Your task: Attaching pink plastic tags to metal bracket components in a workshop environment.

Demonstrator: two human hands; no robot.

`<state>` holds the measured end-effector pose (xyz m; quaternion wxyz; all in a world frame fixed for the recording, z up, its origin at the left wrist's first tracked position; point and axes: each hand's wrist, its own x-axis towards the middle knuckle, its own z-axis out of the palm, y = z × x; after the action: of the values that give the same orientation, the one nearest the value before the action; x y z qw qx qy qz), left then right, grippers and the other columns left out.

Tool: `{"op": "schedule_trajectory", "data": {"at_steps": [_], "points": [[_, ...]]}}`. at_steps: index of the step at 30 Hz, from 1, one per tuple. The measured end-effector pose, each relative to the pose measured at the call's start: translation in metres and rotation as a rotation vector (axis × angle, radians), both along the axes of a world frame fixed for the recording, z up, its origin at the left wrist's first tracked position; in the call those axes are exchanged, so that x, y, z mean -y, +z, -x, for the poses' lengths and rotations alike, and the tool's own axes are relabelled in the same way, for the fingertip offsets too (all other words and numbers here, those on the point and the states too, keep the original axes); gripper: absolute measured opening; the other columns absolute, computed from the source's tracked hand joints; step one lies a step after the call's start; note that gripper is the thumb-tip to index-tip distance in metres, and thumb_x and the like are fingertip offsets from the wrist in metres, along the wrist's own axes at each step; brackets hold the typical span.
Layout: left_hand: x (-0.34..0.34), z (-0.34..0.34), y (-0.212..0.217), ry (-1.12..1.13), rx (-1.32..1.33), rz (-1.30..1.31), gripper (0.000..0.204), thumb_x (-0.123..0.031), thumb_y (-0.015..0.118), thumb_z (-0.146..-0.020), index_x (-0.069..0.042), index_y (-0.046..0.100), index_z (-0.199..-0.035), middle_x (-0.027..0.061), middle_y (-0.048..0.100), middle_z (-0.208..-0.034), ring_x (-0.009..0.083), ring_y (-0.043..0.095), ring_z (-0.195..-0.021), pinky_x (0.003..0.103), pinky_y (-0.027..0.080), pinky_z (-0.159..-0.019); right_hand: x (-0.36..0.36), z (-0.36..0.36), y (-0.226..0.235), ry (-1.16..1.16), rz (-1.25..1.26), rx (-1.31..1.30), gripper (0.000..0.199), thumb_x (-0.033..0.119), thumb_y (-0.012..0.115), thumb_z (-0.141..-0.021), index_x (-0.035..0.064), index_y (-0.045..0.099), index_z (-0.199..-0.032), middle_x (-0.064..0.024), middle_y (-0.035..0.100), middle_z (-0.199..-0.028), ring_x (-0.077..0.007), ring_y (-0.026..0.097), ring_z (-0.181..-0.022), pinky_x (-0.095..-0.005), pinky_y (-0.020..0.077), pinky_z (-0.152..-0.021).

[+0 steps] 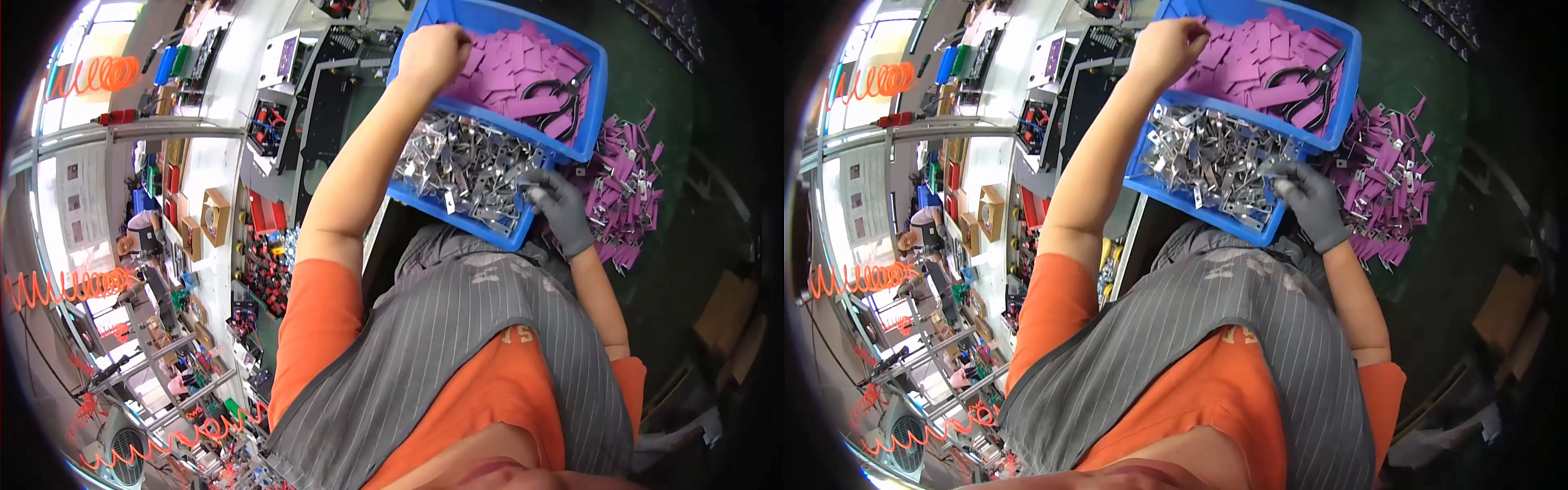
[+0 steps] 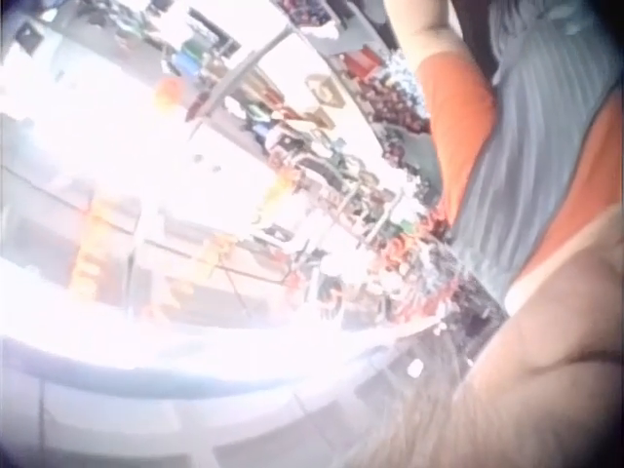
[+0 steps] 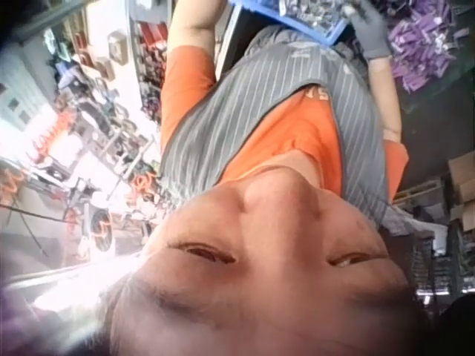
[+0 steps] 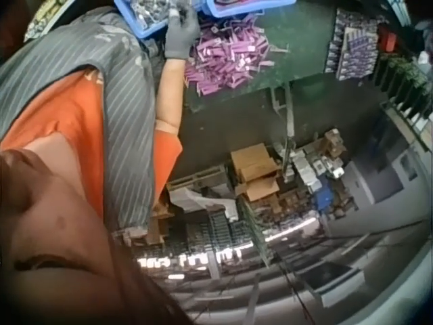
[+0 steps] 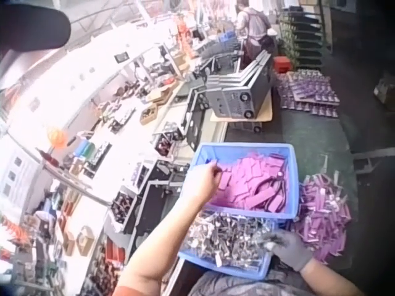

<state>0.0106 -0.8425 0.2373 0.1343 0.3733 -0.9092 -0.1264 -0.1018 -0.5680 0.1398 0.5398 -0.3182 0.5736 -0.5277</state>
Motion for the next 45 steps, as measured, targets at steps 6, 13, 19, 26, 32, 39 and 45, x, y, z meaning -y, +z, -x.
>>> {"op": "schedule_trajectory", "data": {"at_steps": [6, 13, 19, 26, 32, 39, 45], "points": [[0.010, 0.029, -0.018, 0.148, 0.429, 0.026, 0.041, -0.050, 0.061, -0.080, -0.012, 0.072, -0.088, 0.0125, 0.069, -0.082, 0.0297, 0.067, -0.080, 0.038, 0.053, -0.073, -0.006, 0.007, -0.003, -0.001, 0.006, 0.069, 0.020, 0.008, 0.056, -0.089, 0.0028, 0.060, -0.108, -0.0001, 0.063, -0.089, -0.0068, 0.061, -0.077, -0.0206, 0.0479, -0.063], [0.031, 0.027, -0.034, 0.183, 0.439, -0.093, 0.043, -0.045, 0.068, -0.073, -0.005, 0.071, -0.088, 0.0130, 0.070, -0.091, 0.0292, 0.068, -0.082, 0.036, 0.054, -0.074, -0.002, 0.007, -0.005, -0.020, 0.009, 0.100, 0.019, 0.009, 0.055, -0.090, 0.0031, 0.060, -0.108, -0.0012, 0.063, -0.090, -0.0079, 0.061, -0.074, -0.0199, 0.0481, -0.061], [0.034, 0.024, -0.043, 0.293, 0.343, -0.050, 0.032, -0.044, 0.067, -0.072, -0.014, 0.073, -0.084, 0.0116, 0.070, -0.083, 0.0267, 0.067, -0.081, 0.037, 0.053, -0.074, -0.002, 0.008, -0.006, 0.002, 0.045, 0.100, 0.018, 0.008, 0.053, -0.091, 0.0029, 0.060, -0.107, -0.0018, 0.062, -0.093, -0.0085, 0.062, -0.075, -0.0204, 0.0484, -0.062], [0.028, 0.032, -0.024, 0.238, 0.404, -0.158, 0.038, -0.041, 0.069, -0.073, -0.006, 0.071, -0.087, 0.0134, 0.070, -0.086, 0.0286, 0.067, -0.086, 0.037, 0.053, -0.075, -0.003, 0.006, -0.002, -0.009, 0.042, 0.089, 0.018, 0.008, 0.053, -0.089, 0.0021, 0.060, -0.105, -0.0019, 0.061, -0.090, -0.0091, 0.061, -0.077, -0.0217, 0.0483, -0.063], [0.019, 0.004, -0.015, 0.073, -0.174, -0.322, 0.040, -0.039, 0.071, -0.073, -0.006, 0.071, -0.096, 0.0094, 0.071, -0.088, 0.0231, 0.068, -0.083, 0.032, 0.052, -0.073, -0.007, 0.005, 0.000, -0.010, 0.065, 0.084, 0.018, 0.007, 0.052, -0.088, 0.0024, 0.059, -0.104, -0.0021, 0.061, -0.089, -0.0090, 0.059, -0.076, -0.0223, 0.0487, -0.065], [-0.044, -0.018, 0.012, -0.112, -0.467, -0.497, 0.032, -0.017, 0.077, -0.074, 0.000, 0.068, -0.100, 0.0043, 0.068, -0.087, 0.0088, 0.057, -0.072, 0.025, 0.048, -0.068, -0.009, 0.015, 0.035, 0.051, 0.256, -0.180, 0.019, 0.005, 0.053, -0.084, -0.0001, 0.060, -0.101, -0.0038, 0.062, -0.089, -0.0099, 0.059, -0.076, -0.0244, 0.0477, -0.067], [-0.087, -0.040, 0.022, -0.274, -0.392, -0.326, 0.026, -0.019, 0.077, -0.072, -0.006, 0.069, -0.093, 0.0071, 0.065, -0.082, 0.0185, 0.056, -0.068, 0.030, 0.045, -0.059, -0.009, 0.033, 0.095, 0.009, 0.427, -0.121, 0.017, 0.002, 0.051, -0.085, -0.0021, 0.060, -0.099, -0.0049, 0.063, -0.086, -0.0071, 0.056, -0.069, -0.0212, 0.0462, -0.062]]}}
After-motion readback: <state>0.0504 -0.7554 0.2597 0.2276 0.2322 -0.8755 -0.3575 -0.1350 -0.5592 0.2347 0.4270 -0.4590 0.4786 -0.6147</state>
